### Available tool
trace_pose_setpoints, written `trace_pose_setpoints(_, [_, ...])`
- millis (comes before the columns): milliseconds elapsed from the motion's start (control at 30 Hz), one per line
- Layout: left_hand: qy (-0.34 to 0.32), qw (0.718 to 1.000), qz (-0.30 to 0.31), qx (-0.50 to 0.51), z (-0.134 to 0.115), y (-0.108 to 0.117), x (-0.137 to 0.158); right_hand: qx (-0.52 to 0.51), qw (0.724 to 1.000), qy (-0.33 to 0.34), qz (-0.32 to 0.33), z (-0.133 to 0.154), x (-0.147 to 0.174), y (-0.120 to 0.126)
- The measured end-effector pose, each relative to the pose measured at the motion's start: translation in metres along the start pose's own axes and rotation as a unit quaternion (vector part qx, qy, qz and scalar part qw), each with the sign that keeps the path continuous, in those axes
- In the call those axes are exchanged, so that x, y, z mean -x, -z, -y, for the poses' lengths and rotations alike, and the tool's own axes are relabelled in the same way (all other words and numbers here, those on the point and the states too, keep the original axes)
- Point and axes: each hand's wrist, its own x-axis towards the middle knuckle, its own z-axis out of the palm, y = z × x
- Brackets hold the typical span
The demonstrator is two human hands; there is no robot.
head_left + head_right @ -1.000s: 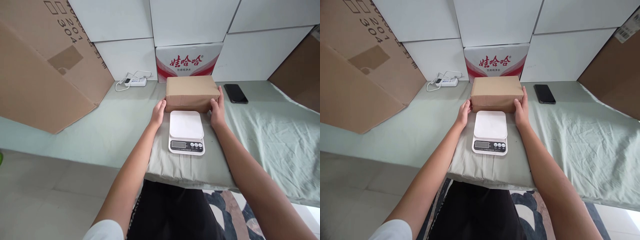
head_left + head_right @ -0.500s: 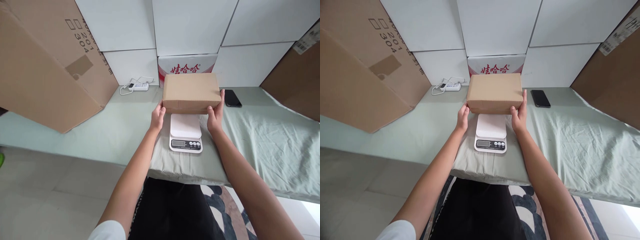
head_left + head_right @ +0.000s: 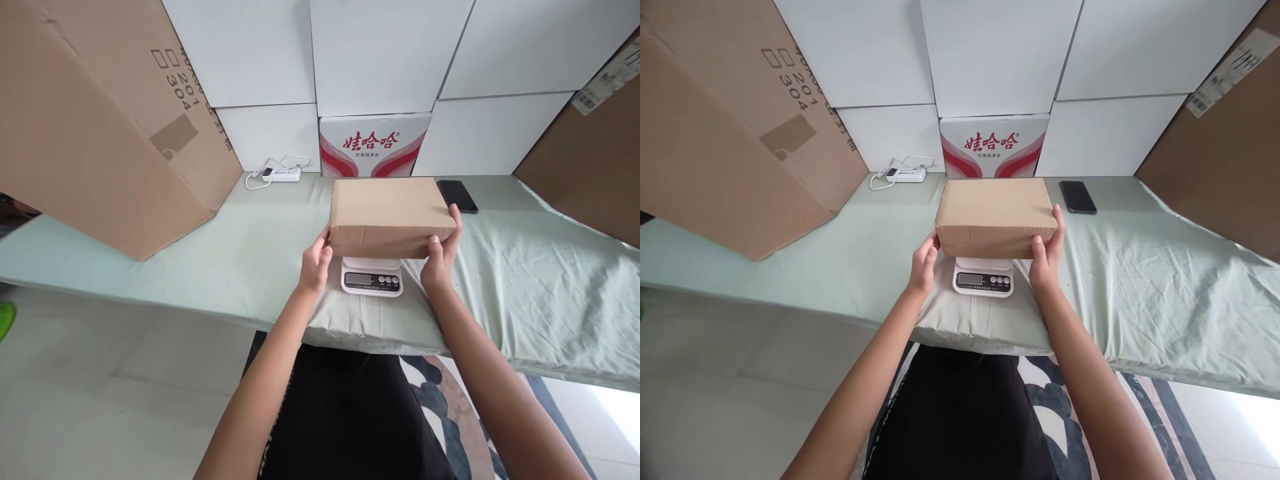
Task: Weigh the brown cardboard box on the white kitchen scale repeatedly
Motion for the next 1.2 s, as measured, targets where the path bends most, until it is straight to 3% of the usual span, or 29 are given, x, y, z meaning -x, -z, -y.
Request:
trace_pose_setpoints(433, [0.013, 1.000, -0.011, -0.022, -0.001, 0.003, 0.003, 0.019, 0.999, 0.000, -0.036, 0.027, -0.002, 0.000])
trace_pose_setpoints(867, [0.001, 0.999, -0.024, -0.024, 0.006, 0.006, 0.001, -0.022, 1.000, 0.002, -0.003, 0.019, -0.007, 0.001])
trace_pose_setpoints(1200, [0.006, 0.999, -0.027, -0.024, 0.008, 0.007, 0.001, -0.032, 0.998, 0.028, -0.051, 0.014, -0.006, 0.000])
